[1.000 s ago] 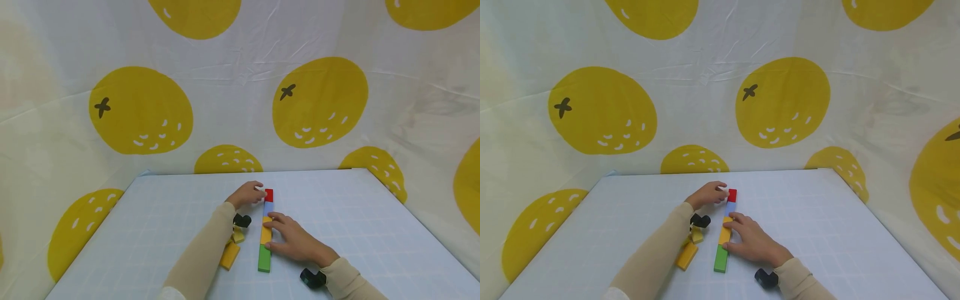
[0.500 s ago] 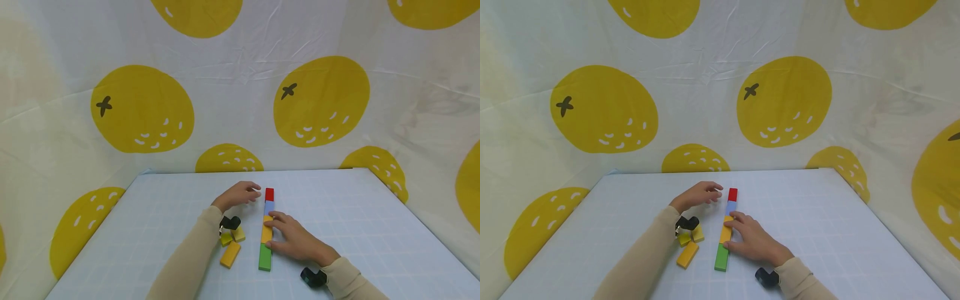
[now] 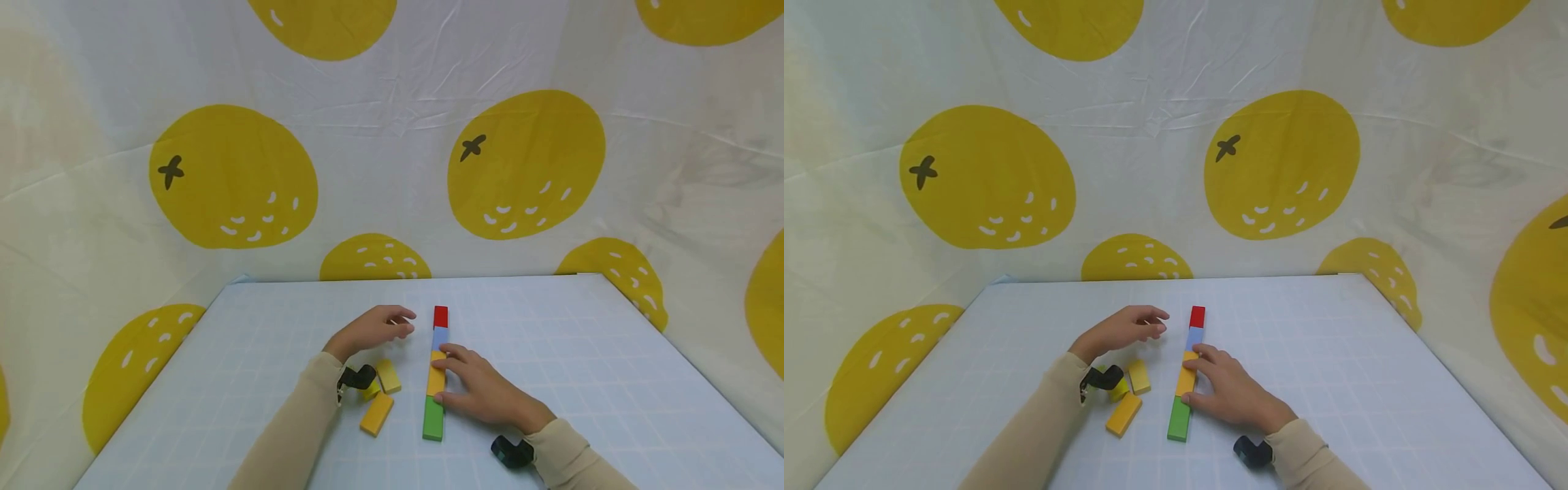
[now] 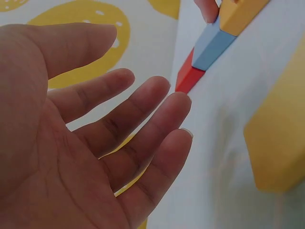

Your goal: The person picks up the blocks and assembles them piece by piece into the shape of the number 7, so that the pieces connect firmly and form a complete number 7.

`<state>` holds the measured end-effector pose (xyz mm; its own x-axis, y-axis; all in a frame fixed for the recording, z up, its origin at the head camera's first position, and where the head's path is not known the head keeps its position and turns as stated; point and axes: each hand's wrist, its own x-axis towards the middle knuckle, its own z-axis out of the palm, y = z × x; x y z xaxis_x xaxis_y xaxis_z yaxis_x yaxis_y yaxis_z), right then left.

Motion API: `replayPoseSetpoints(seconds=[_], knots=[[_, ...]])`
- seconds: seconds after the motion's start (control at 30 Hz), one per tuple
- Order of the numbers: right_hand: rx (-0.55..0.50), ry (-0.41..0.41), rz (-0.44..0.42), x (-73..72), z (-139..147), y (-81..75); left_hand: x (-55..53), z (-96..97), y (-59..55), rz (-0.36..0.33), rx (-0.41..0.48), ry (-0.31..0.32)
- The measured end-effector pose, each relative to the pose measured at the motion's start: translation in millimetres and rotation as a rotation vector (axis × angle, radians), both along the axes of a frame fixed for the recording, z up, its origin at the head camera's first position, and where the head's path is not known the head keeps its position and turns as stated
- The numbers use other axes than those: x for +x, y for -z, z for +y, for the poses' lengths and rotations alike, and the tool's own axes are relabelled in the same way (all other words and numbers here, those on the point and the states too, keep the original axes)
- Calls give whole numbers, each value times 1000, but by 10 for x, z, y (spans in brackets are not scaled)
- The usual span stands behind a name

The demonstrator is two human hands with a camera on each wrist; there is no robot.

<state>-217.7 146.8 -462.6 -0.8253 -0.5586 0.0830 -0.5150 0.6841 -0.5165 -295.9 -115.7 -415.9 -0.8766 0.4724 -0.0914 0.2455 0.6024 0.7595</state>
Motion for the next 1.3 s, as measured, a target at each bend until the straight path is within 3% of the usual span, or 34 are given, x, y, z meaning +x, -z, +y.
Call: replayPoseSetpoints(seconds=[0.3, 0.47, 0.67, 1.3], knots=[[2, 2, 4, 14, -12, -8, 139, -199, 74, 20, -11, -19], [-2, 7, 2, 12, -15, -7, 181, -279, 116, 28, -2, 7], [4, 11, -1, 6, -18, 9, 197, -336, 164, 21, 13, 50], [8, 17, -2, 15, -25, -19, 215, -461, 220, -31, 2, 87]])
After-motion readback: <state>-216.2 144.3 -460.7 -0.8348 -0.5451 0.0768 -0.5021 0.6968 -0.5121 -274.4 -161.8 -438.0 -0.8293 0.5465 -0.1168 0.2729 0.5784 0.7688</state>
